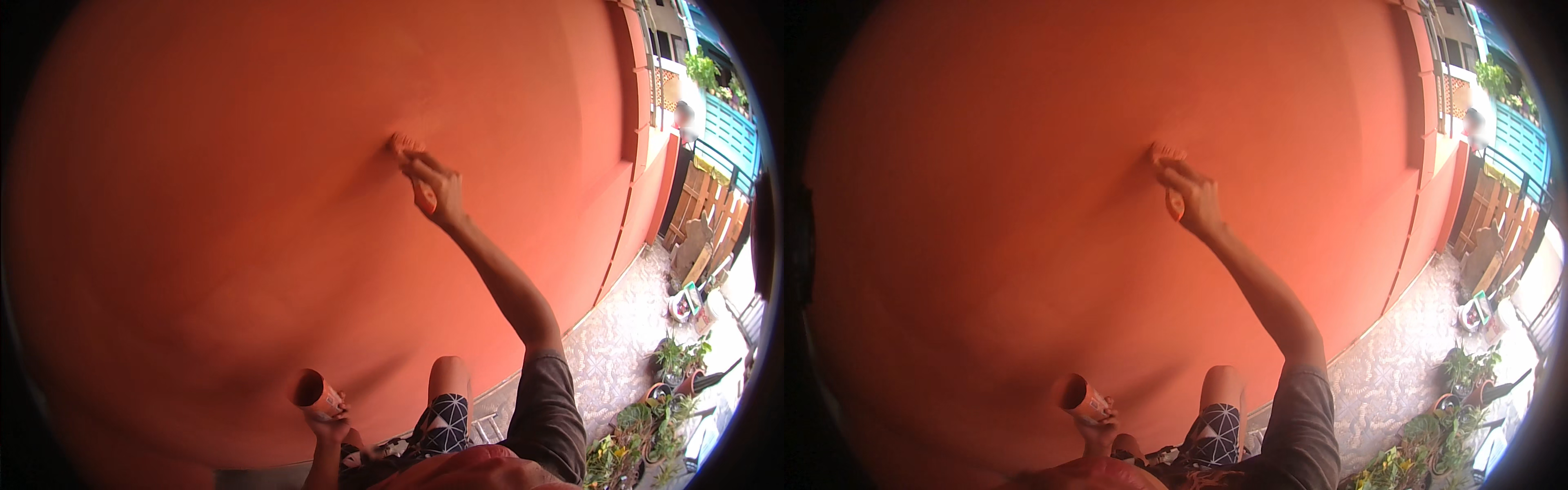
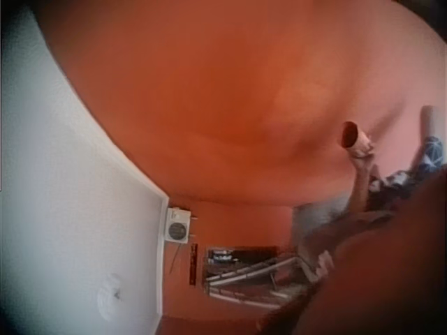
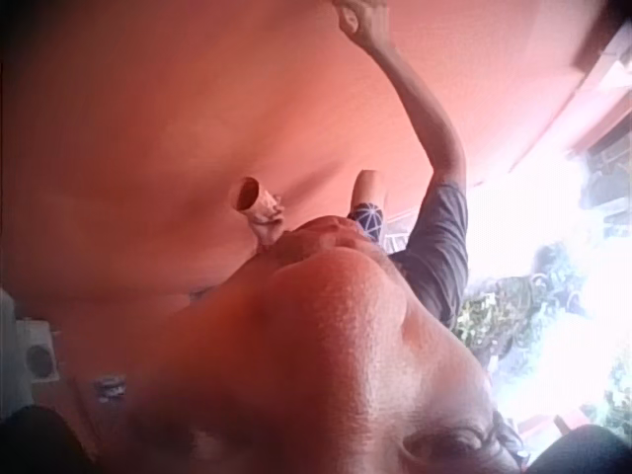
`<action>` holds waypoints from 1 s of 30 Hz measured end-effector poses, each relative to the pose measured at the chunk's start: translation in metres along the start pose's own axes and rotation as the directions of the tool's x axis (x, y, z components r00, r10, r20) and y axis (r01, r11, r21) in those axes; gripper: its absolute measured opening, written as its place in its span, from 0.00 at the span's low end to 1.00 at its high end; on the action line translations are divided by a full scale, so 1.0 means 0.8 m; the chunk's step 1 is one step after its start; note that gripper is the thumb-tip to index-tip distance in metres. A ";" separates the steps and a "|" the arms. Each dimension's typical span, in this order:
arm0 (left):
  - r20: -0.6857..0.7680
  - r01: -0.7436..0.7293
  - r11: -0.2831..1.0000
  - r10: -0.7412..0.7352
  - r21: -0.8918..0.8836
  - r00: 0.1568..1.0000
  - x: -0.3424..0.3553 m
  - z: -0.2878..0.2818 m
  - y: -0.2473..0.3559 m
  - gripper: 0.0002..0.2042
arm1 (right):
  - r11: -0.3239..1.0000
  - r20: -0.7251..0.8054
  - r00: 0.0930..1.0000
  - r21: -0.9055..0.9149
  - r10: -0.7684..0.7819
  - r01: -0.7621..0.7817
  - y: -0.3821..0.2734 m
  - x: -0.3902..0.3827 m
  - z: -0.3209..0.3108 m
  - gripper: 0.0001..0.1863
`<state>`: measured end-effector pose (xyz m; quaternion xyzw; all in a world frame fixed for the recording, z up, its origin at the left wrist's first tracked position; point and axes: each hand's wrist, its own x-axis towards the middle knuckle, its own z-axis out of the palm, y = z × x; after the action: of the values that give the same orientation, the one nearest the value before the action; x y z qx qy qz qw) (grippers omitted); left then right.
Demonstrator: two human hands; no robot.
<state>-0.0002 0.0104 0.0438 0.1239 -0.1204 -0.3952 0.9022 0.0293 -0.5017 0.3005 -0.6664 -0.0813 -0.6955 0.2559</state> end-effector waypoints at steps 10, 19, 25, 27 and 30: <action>-0.184 -0.031 0.997 0.017 -0.073 0.983 0.013 -0.012 -0.042 0.39 | 0.208 0.541 0.629 0.643 0.558 -0.737 -0.163 -0.178 0.030 0.12; -0.186 -0.102 0.984 0.074 -0.147 0.980 0.005 -0.061 -0.053 0.41 | -0.307 0.742 0.097 0.389 0.664 -0.869 -0.193 -0.333 0.050 0.14; -0.240 -0.191 0.970 0.152 -0.149 0.959 0.001 -0.130 -0.047 0.37 | -0.434 0.838 0.059 0.340 0.542 -0.834 -0.174 -0.394 0.083 0.06; -0.246 -0.237 0.960 0.197 -0.146 0.949 0.003 -0.142 -0.054 0.39 | -0.521 0.898 0.091 0.330 0.431 -0.787 -0.161 -0.409 0.088 0.11; -0.309 -0.281 0.952 0.232 -0.124 0.922 -0.008 -0.146 -0.050 0.37 | -0.537 0.942 0.046 0.229 0.332 -0.812 -0.191 -0.368 0.104 0.14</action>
<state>0.0049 0.0040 -0.0796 0.0884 0.0318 -0.2595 0.9612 0.0268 -0.2604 0.0587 -0.3388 -0.0517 0.0520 0.9380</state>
